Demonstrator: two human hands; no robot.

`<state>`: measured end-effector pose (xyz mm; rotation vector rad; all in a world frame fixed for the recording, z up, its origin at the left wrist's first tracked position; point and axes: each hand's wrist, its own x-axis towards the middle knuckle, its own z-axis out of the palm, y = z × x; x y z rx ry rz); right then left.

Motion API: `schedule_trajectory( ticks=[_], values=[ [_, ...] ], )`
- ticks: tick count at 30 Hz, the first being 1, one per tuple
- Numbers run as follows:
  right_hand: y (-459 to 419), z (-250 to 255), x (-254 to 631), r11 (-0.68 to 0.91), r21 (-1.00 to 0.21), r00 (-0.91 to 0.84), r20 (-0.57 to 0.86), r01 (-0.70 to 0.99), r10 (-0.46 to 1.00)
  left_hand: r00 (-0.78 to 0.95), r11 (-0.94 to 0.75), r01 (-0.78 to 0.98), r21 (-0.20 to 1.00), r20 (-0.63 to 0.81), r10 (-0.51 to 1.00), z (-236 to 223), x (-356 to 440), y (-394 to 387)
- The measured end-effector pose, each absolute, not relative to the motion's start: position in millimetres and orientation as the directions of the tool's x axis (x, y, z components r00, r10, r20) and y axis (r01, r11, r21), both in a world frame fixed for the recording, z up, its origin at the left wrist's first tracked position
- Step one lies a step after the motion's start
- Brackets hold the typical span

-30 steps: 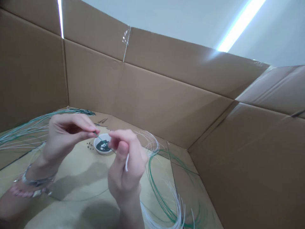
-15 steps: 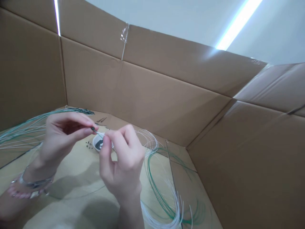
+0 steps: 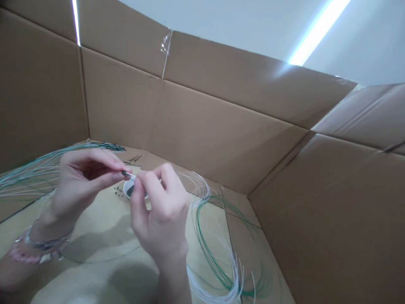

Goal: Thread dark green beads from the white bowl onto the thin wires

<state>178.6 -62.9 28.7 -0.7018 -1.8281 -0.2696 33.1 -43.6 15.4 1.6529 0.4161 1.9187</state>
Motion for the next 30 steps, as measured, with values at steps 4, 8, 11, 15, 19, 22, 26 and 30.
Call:
schedule_trajectory(
  ticks=[4, 8, 11, 15, 19, 22, 26, 30],
  values=[
    [-62.5, 27.7, 179.0, 0.798, -0.154, -0.229, 0.911, 0.583, 0.343, -0.075, -0.781, -0.206, 0.589, 0.787, 0.613, 14.6, 32.2, -43.6],
    [-62.7, 27.3, 180.1, 0.803, -0.148, -0.225, 0.917, 0.577, 0.33, -0.059, -0.78, -0.197, 0.593, 0.787, 0.614, 13.9, 31.4, -43.4],
    [-63.4, 27.5, 180.4, 0.808, -0.144, -0.228, 0.918, 0.571, 0.325, -0.06, -0.783, -0.193, 0.591, 0.79, 0.611, 14.2, 31.6, -43.7],
    [-63.6, 28.6, 179.6, 0.807, -0.149, -0.228, 0.916, 0.571, 0.33, -0.065, -0.789, -0.186, 0.586, 0.794, 0.605, 15.0, 32.0, -44.2],
    [-63.7, 29.0, 178.9, 0.807, -0.159, -0.224, 0.914, 0.569, 0.337, -0.061, -0.791, -0.189, 0.582, 0.797, 0.601, 15.5, 32.1, -44.4],
    [-64.5, 28.3, 179.5, 0.809, -0.16, -0.226, 0.914, 0.565, 0.338, -0.053, -0.792, -0.194, 0.579, 0.8, 0.597, 15.6, 32.1, -44.6],
    [-65.1, 27.4, 180.9, 0.804, -0.171, -0.225, 0.908, 0.57, 0.353, -0.057, -0.789, -0.174, 0.589, 0.794, 0.605, 15.1, 31.9, -45.5],
    [-64.3, 27.1, 180.9, 0.802, -0.162, -0.23, 0.909, 0.575, 0.349, -0.061, -0.786, -0.167, 0.595, 0.79, 0.61, 14.4, 31.4, -45.6]
  ],
)
